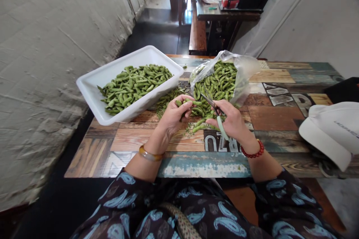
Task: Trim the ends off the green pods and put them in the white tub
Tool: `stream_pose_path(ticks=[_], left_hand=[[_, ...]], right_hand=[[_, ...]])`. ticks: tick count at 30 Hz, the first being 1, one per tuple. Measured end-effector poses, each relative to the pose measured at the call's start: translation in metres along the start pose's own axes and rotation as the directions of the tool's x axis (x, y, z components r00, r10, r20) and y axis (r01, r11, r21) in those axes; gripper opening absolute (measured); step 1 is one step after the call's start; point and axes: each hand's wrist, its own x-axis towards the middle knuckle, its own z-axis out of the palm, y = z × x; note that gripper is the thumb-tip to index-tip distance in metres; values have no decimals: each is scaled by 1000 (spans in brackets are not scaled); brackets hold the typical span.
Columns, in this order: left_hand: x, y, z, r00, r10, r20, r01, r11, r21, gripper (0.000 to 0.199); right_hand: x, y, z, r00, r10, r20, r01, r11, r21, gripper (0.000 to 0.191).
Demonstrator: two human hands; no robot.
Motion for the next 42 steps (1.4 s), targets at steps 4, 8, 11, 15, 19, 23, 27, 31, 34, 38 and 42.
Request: stream_pose_path(ticks=[4,8,11,15,19,23,27,31,34,38,42], left_hand=[[0,-2,1,1000,13,4,-13,999,-43,33],[-1,-3,3,1000,-12,2,13,999,-53,34],[-1,-5,3,999,-31,15,31,999,-38,35],[0,-7,3,999,-28,23,29,999,-35,35],[0,-7,3,999,-37,16,38,998,-53,37],[0,-8,2,999,-48,14,48,997,-68,39],[1,-8,2,999,-39,3,39,996,-74,39],[0,-7,3,1000,-24,-3,23,997,-76,38],[0,-7,3,1000,-26,8,26,997,-78,37],[0,-8,2,1000,-21,19,23,996,-83,35],[1,-9,2,999,-16,32,19,996,-82,34]], right_hand=[[-2,-1,2,999,-40,33,40,999,1,55],[-2,-1,2,996,-68,58,68,998,6,53],[-2,-1,1,995,-73,69,72,997,24,53],[-2,-1,1,994,-86,60,85,996,22,53],[-1,-2,1,994,-97,43,97,995,12,52],[-1,-3,-1,995,-95,39,95,995,-7,49],[-1,-5,-2,994,-91,58,92,996,-21,49],[0,-6,-2,994,-102,44,104,994,-27,50],[0,-6,-1,994,-107,30,108,994,-22,51],[0,-5,-2,994,-103,34,104,995,-12,51],[1,-6,-2,993,-115,18,115,993,-11,50]])
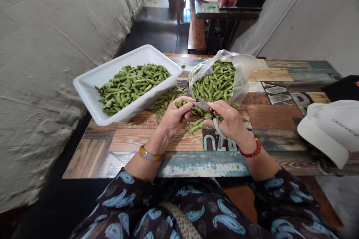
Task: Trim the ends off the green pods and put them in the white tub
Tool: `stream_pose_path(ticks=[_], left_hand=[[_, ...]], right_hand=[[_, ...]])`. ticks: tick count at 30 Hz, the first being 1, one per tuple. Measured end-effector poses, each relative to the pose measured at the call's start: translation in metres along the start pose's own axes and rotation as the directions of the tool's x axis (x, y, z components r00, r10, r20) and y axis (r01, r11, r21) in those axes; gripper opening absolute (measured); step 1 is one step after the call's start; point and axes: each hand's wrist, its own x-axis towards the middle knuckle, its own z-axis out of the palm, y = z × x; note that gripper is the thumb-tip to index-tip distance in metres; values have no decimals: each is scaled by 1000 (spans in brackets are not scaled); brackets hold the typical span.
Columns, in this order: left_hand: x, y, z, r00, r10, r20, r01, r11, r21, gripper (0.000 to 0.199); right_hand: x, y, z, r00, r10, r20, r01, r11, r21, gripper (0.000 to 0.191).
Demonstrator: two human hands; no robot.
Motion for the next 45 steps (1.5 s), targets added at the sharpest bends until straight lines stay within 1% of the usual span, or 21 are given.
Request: stream_pose_path(ticks=[6,12,14,16,20,23,25,26,28,29,30,31,33,35,36,38,40,41,42,44,45], left_hand=[[-1,2,2,1000,6,-11,-6,1000,0,35],[-1,4,4,999,12,-33,-11,1000,10,37],[0,6,3,999,13,-33,-13,1000,-23,35],[1,8,2,999,0,-37,-3,997,-80,31],[1,16,-2,998,-10,-55,1,988,-156,27],[-3,30,1,994,54,-93,-62,994,-91,27],[-5,45,4,983,140,-116,-138,990,22,26],[-5,55,5,970,208,-124,-197,975,98,25],[-2,77,1,918,378,-123,-332,899,286,21],[0,89,-5,875,469,-120,-396,835,382,16],[4,100,-14,834,537,-126,-422,768,481,13],[8,111,-24,791,595,-142,-418,696,583,11],[14,131,-49,714,680,-167,-340,545,766,17],[18,143,-69,740,668,-77,-283,413,865,33],[18,145,-74,739,673,-31,-280,349,894,39],[15,138,-74,743,666,68,-294,234,927,39],[10,119,-59,759,633,152,-304,138,943,22],[8,104,-48,782,592,193,-300,87,950,13],[5,88,-36,817,524,240,-308,46,950,9],[0,54,-14,879,323,351,-377,21,926,7],[-1,37,-5,891,221,397,-406,-1,914,7]], right_hand=[[0,-2,-2,1000,-16,-2,16,1000,-2,47],[-2,-3,0,998,46,45,-45,999,-23,43],[-2,0,2,997,78,7,-78,997,-18,45],[-1,5,2,989,131,-67,-132,991,-20,46],[1,17,0,953,232,-195,-238,971,-7,47],[2,22,-3,945,243,-220,-244,969,21,48],[2,22,-4,946,228,-230,-228,973,25,48],[2,21,-4,947,221,-234,-222,975,25,48],[2,19,-4,948,213,-236,-213,977,25,48],[3,18,-5,950,207,-235,-206,978,28,48],[3,17,-5,951,199,-235,-197,980,32,47],[3,17,-5,953,189,-237,-185,982,35,47],[3,16,-6,953,181,-242,-175,984,46,45],[3,15,-8,949,203,-242,-194,979,60,44],[2,15,-8,946,222,-238,-211,975,70,44],[2,14,-10,938,261,-226,-244,964,102,43],[2,14,-11,929,299,-216,-272,951,147,43],[2,14,-11,923,319,-214,-286,943,171,44],[2,14,-11,917,339,-211,-301,934,193,44],[2,16,-11,906,373,-200,-328,918,225,45],[2,17,-10,902,384,-195,-337,912,235,46]])
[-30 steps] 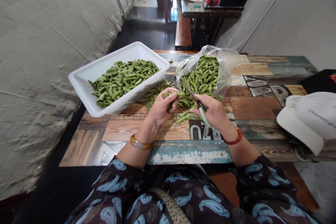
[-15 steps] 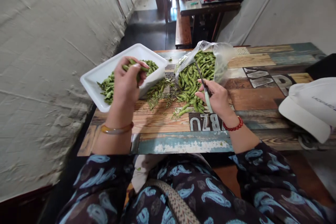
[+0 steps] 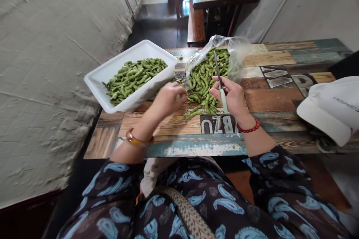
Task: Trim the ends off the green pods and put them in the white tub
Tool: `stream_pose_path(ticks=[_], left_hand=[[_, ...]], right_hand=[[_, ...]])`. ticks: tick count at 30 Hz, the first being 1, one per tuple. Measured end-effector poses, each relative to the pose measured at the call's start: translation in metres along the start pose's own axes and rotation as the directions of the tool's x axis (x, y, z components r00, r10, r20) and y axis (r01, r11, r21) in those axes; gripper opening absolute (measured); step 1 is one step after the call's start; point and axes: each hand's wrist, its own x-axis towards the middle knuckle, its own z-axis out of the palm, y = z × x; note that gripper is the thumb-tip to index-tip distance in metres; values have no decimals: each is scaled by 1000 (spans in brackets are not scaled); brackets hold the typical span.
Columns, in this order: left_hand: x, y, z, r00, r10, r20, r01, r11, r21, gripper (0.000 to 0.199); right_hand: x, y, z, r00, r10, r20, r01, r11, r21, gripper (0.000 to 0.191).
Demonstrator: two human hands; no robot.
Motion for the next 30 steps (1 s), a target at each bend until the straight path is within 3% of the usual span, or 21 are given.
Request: stream_pose_path(ticks=[4,9,16,19,21,23,25,26,28,30], left_hand=[[-6,16,44,975,26,221,-60,987,147,12],[-5,17,54,953,9,303,-91,962,257,9],[-3,16,56,964,-23,266,-21,987,159,10],[2,13,52,983,-48,179,67,992,-103,9],[6,12,46,985,-116,127,160,889,-429,2],[9,13,40,971,-209,119,229,652,-723,11],[10,15,37,954,-268,135,240,411,-880,22],[9,16,37,949,-282,141,234,332,-914,25],[7,18,41,945,-288,153,231,261,-937,29],[4,20,48,945,-285,159,237,261,-936,29]], right_hand=[[2,1,1,1000,25,4,-25,1000,13,50],[2,-2,0,1000,9,8,-9,1000,11,49],[0,-3,1,1000,-15,25,15,1000,-5,48],[1,-3,1,1000,7,6,-7,1000,4,48],[1,-4,1,999,32,-7,-31,999,23,49],[0,-5,1,998,66,5,-66,996,60,49],[-1,-7,2,993,107,45,-112,986,119,49],[-1,-8,3,990,129,65,-137,979,152,49],[-3,-9,6,982,161,102,-180,960,216,49],[-4,-11,10,974,175,142,-208,941,267,50]])
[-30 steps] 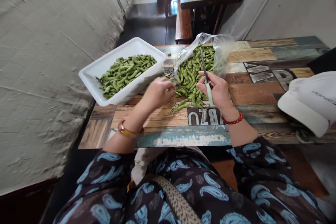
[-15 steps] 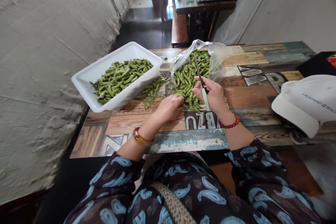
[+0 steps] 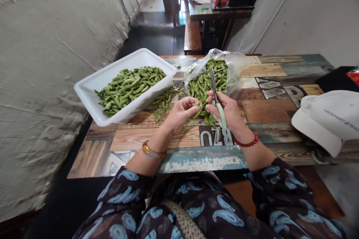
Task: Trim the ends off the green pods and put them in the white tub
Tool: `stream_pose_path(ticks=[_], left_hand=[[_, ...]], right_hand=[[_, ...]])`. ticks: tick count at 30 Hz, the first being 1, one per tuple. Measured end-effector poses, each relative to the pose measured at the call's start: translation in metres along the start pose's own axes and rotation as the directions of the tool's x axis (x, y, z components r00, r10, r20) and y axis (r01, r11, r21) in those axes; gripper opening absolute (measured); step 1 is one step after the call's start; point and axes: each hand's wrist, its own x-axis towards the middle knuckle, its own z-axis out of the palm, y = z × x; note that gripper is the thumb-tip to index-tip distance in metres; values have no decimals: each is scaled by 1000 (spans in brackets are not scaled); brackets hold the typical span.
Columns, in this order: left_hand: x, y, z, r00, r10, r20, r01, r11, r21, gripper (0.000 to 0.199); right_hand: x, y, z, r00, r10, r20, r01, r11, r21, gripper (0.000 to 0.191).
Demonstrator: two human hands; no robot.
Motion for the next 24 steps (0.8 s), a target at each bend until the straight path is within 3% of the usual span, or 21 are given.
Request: stream_pose_path(ticks=[4,9,13,18,21,24], left_hand=[[-3,-11,4,1000,9,19,-10,997,72,29],[-7,-12,5,999,-23,32,22,999,41,29],[-10,-10,5,996,-60,62,63,997,-45,28],[-12,-8,6,974,-166,153,158,986,61,36],[-11,-8,3,979,-164,124,162,986,29,38],[-8,-6,-3,990,-137,25,139,987,-79,39]], right_hand=[[-2,-1,9,997,35,73,-38,998,41,49],[-4,-2,13,997,62,46,-62,998,4,36],[-6,-4,14,1000,-8,-17,6,994,-109,34],[-7,-6,18,993,-114,-10,110,975,-192,32],[-6,-4,12,985,-165,-44,150,960,-235,33],[-3,-2,0,983,-180,-22,165,939,-302,42]])
